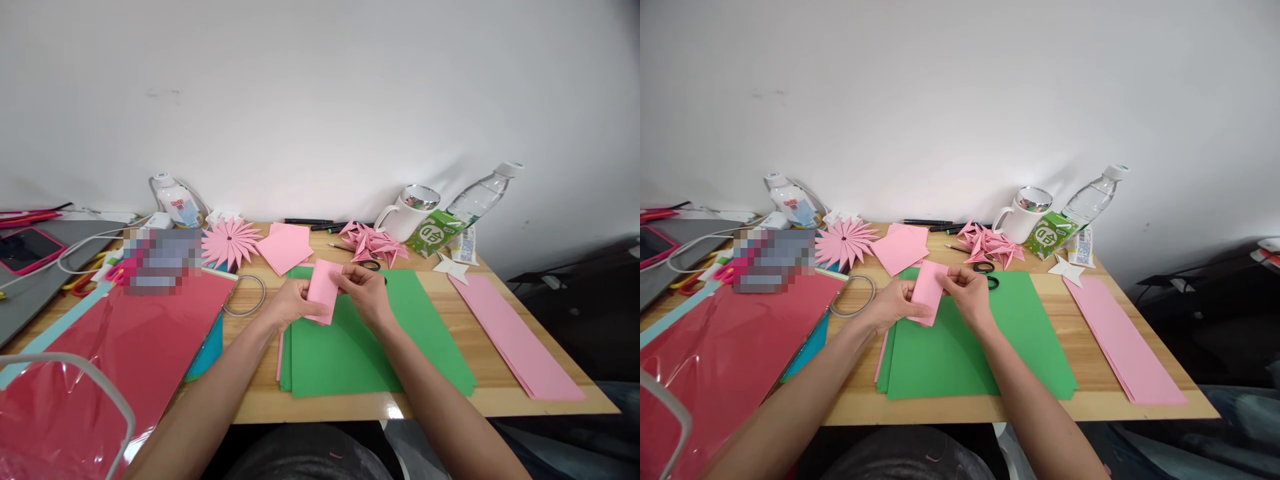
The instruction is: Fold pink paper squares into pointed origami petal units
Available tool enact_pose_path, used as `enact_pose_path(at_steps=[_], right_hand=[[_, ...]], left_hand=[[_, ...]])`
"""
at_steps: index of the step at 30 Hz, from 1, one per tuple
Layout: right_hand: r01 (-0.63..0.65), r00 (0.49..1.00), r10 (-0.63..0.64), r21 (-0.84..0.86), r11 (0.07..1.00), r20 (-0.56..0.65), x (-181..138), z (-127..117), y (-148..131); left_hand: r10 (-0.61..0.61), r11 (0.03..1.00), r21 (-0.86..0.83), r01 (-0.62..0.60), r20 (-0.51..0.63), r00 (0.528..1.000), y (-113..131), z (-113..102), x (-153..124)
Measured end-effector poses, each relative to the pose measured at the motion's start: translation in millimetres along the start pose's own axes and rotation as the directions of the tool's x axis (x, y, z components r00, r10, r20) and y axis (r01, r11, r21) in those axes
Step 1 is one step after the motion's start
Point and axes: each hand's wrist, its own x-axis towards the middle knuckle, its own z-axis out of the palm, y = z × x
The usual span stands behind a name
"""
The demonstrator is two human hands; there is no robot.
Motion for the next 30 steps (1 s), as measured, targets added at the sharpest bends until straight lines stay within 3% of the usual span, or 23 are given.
enact_pose_path(at_steps=[10, 17, 24, 30], right_hand=[[0.007, 1.0, -0.007, 0.003, 1.0, -0.01, -0.3, -1.2, 0.2], [0.011, 0.995, -0.01, -0.011, 1.0, 0.099, -1.4, 0.4, -1.6], [-0.054, 0.969, 0.057, -0.02, 0.998, 0.239, -4.2, 2.6, -5.4], [-0.085, 0.976, 0.092, -0.048, 0.995, 0.195, -2.5, 0.4, -4.9]], left_hand=[[0.038, 0.999, 0.002, -0.038, -0.03, 0.999, 3.0, -0.7, -0.7], [0.016, 1.0, 0.004, -0.016, -0.066, 0.998, 1.1, 0.8, -1.2], [0.073, 0.997, 0.033, -0.07, -0.103, 0.992, -4.9, -2.6, 3.2], [0.125, 0.986, 0.119, -0.116, -0.067, 0.99, -2.9, -1.1, 1.7]])
